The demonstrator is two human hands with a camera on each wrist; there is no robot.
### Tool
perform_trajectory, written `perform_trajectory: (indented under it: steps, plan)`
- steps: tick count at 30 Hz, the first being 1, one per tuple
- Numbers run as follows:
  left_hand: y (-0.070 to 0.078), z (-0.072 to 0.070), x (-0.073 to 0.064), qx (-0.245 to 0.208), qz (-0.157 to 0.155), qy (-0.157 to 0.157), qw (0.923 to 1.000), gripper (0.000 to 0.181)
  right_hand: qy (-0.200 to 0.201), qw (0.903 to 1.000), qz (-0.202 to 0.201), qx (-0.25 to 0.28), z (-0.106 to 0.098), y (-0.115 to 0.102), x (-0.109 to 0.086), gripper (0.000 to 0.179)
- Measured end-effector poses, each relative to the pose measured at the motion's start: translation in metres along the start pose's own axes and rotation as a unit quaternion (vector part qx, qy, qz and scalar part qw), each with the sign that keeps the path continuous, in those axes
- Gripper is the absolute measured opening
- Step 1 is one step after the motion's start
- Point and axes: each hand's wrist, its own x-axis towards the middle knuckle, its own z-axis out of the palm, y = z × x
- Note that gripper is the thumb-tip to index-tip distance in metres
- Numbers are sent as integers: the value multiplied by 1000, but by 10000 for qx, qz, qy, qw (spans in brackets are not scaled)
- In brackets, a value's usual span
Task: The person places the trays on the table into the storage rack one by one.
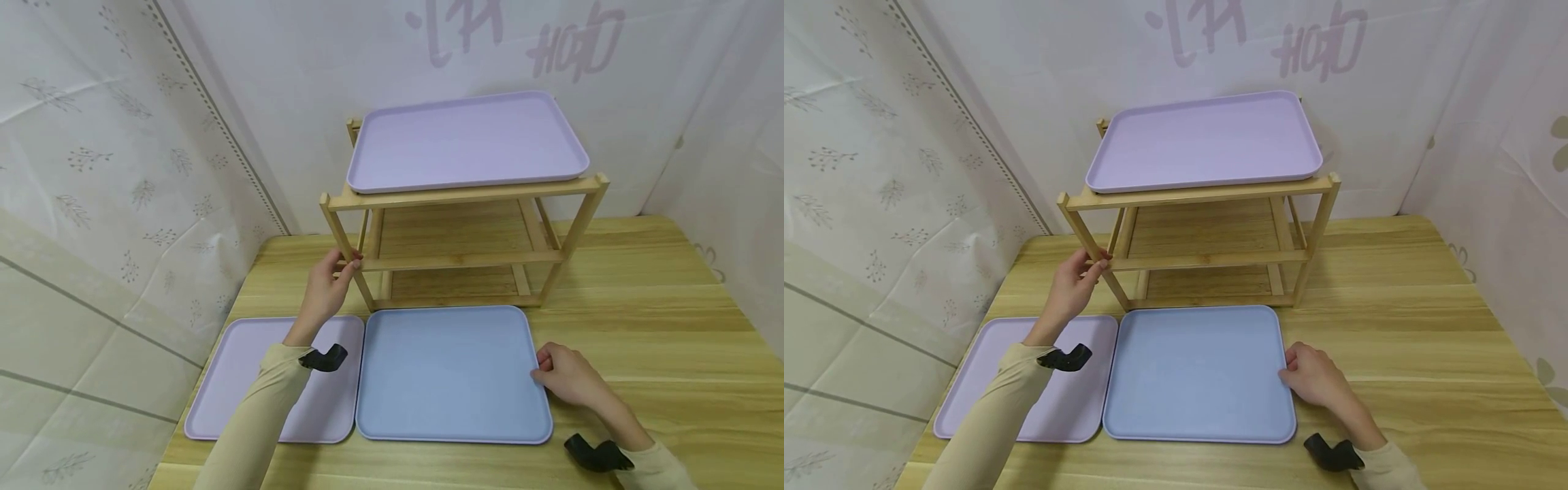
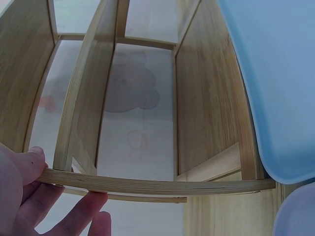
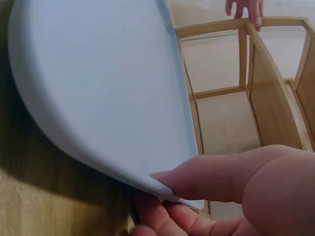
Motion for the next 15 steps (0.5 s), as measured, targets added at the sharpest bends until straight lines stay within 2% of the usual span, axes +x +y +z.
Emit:
perform_trajectory:
  steps: [4, 7, 9, 12, 15]
  plan:
    - [1, 0, -1, 5, -21, -4, 10000, 19, -58, 9983, 81, 574, 0, 2, -3, 26]
    - [1, 0, -1, -11, -27, -4, 10000, 19, -138, 9925, 163, 1206, 2, 6, -5, 33]
    - [1, 0, -1, -23, -33, -9, 10000, 19, -248, 9848, 320, 1687, 3, 8, -7, 39]
    - [1, 0, 0, -42, -15, -1, 10000, 19, -529, 9684, 496, 2385, 2, 9, -9, 47]
    - [0, 0, 0, -49, 4, 3, 10000, 20, -838, 9533, 489, 2859, 0, 10, -11, 53]
